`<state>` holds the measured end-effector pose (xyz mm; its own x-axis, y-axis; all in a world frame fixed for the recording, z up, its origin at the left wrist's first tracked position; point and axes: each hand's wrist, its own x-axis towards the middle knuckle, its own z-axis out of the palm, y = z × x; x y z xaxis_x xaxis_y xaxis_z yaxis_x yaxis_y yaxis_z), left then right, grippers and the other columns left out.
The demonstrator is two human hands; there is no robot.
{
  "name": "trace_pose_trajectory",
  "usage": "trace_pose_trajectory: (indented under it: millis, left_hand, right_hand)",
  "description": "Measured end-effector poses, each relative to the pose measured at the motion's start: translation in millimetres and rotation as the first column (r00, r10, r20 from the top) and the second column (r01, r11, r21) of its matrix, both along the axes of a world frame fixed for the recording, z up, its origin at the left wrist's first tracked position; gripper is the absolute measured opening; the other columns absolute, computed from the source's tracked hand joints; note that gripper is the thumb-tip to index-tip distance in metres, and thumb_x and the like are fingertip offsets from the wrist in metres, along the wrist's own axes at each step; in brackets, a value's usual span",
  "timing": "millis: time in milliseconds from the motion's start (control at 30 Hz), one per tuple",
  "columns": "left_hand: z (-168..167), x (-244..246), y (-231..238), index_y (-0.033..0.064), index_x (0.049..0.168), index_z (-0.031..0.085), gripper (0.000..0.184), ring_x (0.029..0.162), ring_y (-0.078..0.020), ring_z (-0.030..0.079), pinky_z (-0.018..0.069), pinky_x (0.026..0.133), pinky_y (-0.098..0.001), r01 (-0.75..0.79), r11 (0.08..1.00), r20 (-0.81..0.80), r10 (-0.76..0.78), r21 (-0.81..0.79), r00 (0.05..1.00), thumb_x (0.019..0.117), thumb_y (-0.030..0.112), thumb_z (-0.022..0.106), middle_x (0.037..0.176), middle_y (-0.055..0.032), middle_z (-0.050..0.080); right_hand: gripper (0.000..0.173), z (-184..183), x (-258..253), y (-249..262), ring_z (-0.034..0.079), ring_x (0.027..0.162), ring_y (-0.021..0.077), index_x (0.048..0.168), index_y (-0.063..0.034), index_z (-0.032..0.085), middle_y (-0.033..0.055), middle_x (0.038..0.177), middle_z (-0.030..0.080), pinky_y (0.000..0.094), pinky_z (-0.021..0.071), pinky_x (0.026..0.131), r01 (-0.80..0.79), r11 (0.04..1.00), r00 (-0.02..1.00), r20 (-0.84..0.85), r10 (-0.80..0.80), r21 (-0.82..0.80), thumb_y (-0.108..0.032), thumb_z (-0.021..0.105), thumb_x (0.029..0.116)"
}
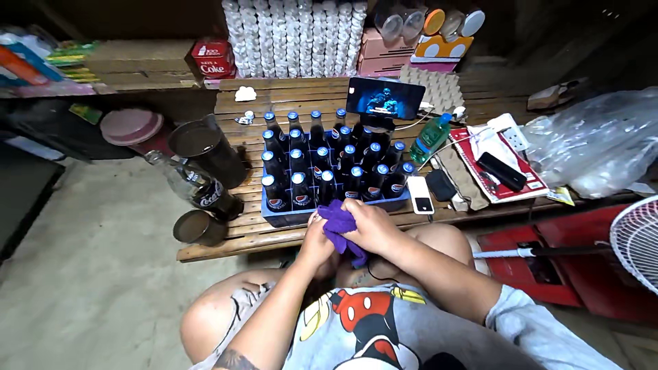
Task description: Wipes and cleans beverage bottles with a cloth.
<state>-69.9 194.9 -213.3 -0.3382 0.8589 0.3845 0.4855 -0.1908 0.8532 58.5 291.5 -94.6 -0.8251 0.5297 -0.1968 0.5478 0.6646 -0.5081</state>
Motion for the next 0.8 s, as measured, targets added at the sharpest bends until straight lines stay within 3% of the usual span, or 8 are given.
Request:
trace_pose_trajectory:
  millis: [100,233,433,567,667,800]
  left_hand:
    - [-1.7,-0.2,0.2,-0.002,0.101,0.075,0.024,0.114,-0.0231,0.068,0.0379,0.115,-0.0501,-0.001,1.0,0.013,0.001,0.02,1.0,0.0854,0.015,0.069,0.106,-0.0136,0.076]
    - [-3.9,-0.9,2.0,0.0051,0.1,0.077,0.021,0.112,-0.0192,0.068,0.0373,0.115,-0.0534,0.01,0.997,-0.038,-0.008,0.07,0.999,0.0894,0.021,0.068,0.105,-0.0073,0.077]
    - [-5.7,-2.9,2.5,0.0053,0.107,0.076,0.024,0.113,-0.0199,0.069,0.0331,0.117,-0.0581,0.043,0.998,-0.073,-0.039,0.054,0.997,0.0919,0.02,0.064,0.107,-0.0067,0.076]
    - [-7.7,-3.1,2.5,0.0037,0.103,0.075,0.025,0.109,-0.0204,0.069,0.0334,0.117,-0.0564,0.044,0.998,-0.067,-0.041,0.044,0.997,0.0921,0.024,0.066,0.103,-0.008,0.076]
    - [-4.9,-2.2,1.9,0.0046,0.106,0.076,0.026,0.117,-0.0203,0.067,0.033,0.118,-0.0565,0.039,0.999,-0.05,-0.037,0.038,0.998,0.0913,0.025,0.068,0.11,-0.0081,0.076]
    - [-2.9,-0.5,0.5,0.0024,0.106,0.076,0.025,0.119,-0.0262,0.066,0.0359,0.116,-0.0574,0.018,0.999,-0.055,-0.016,0.039,0.998,0.0895,0.02,0.068,0.113,-0.0115,0.075]
  right_hand:
    - [0.04,2.5,-3.7,2.7,0.067,0.108,0.0359,0.126,-0.0023,0.058,0.0202,0.117,0.067,0.0559,0.0516,0.09,0.022,1.0,0.999,0.025,-0.022,-0.014,-0.027,0.065,0.0957]
    - [0.04,-7.0,-2.9,17.8,0.065,0.115,0.0341,0.131,-0.0001,0.057,0.0208,0.117,0.069,0.0539,0.049,0.1,0.056,0.992,0.996,-0.061,-0.063,-0.116,-0.021,0.063,0.0968]
    - [0.048,-34.1,18.9,33.6,0.061,0.121,0.0167,0.136,0.0068,0.054,0.0194,0.128,0.065,0.0321,0.0464,0.108,-0.05,0.94,0.942,-0.33,-0.068,-0.337,-0.014,0.067,0.0948]
    - [0.043,-38.7,26.0,30.8,0.062,0.111,0.0076,0.126,0.0092,0.058,0.0159,0.12,0.066,0.0237,0.0487,0.101,-0.126,0.907,0.896,-0.439,-0.07,-0.402,-0.011,0.073,0.09]
    - [0.045,-38.9,23.4,28.8,0.063,0.109,0.0115,0.12,0.0073,0.061,0.0161,0.116,0.068,0.0274,0.0496,0.099,-0.15,0.931,0.893,-0.449,-0.016,-0.332,-0.017,0.077,0.0864]
    - [0.053,-27.3,14.4,20.8,0.064,0.115,0.0275,0.124,0.0017,0.06,0.0201,0.123,0.065,0.0454,0.0502,0.101,-0.078,0.978,0.963,-0.27,0.023,-0.192,-0.024,0.081,0.0828]
